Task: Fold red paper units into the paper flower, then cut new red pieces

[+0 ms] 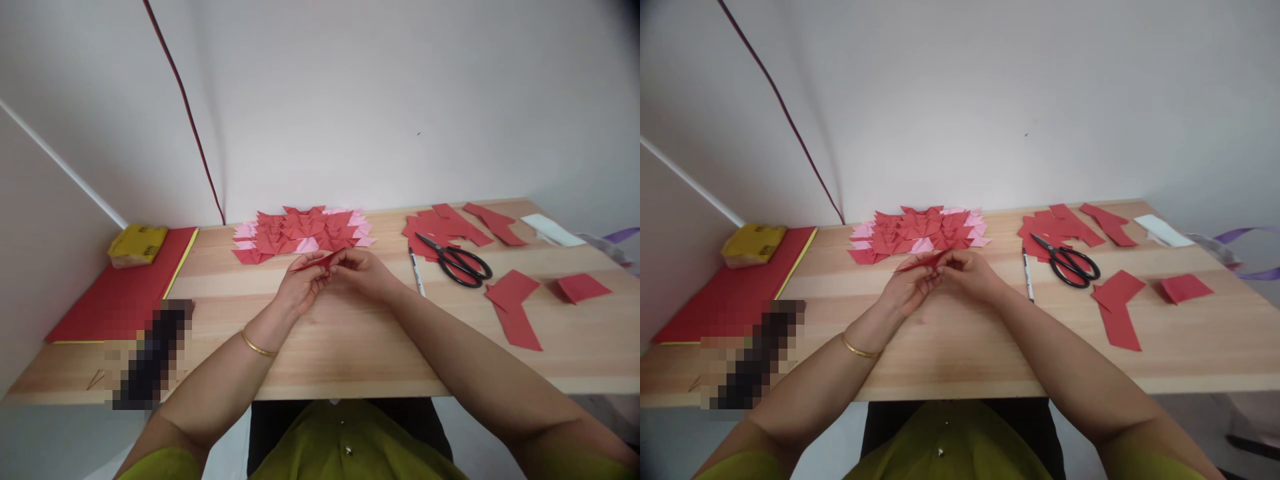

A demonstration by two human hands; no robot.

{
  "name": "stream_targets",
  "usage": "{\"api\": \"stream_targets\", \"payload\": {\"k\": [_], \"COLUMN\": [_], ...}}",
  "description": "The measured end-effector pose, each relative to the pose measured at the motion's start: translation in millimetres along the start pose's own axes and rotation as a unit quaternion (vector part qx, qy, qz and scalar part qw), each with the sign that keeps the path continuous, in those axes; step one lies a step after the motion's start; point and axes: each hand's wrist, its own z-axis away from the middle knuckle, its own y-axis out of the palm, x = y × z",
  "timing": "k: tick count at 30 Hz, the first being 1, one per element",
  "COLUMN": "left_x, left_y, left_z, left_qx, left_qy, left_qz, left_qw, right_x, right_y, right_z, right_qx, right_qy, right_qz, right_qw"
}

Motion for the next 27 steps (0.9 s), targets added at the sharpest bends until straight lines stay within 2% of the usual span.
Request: {"api": "stream_targets", "payload": {"k": [4,12,22,27], "left_x": [1.3,2.9,1.1,2.7], "left_y": [-0.7,-1.8,1.6,-2.3], "left_z": [-1.3,-2.5,2.9,-2.1], "left_qx": [-0.002,0.002,0.008,0.032], "left_qy": [0.005,0.012,0.037,0.053], "left_qz": [0.002,0.001,-0.086,-0.085], "left_qw": [1.0,1.0,0.996,0.994], "right_x": [-0.3,3.6,-8.0,-5.2], "right_y": [3.4,5.9,2.3,3.6], "right_z": [-0.1,-0.9,-0.7,-2.0], "right_qx": [-0.015,-0.044,-0.044,-0.017], "right_qy": [0.025,0.031,0.03,0.036], "right_qz": [-0.021,-0.045,-0.001,-0.05], "right_qw": [0.999,0.998,0.999,0.998]}}
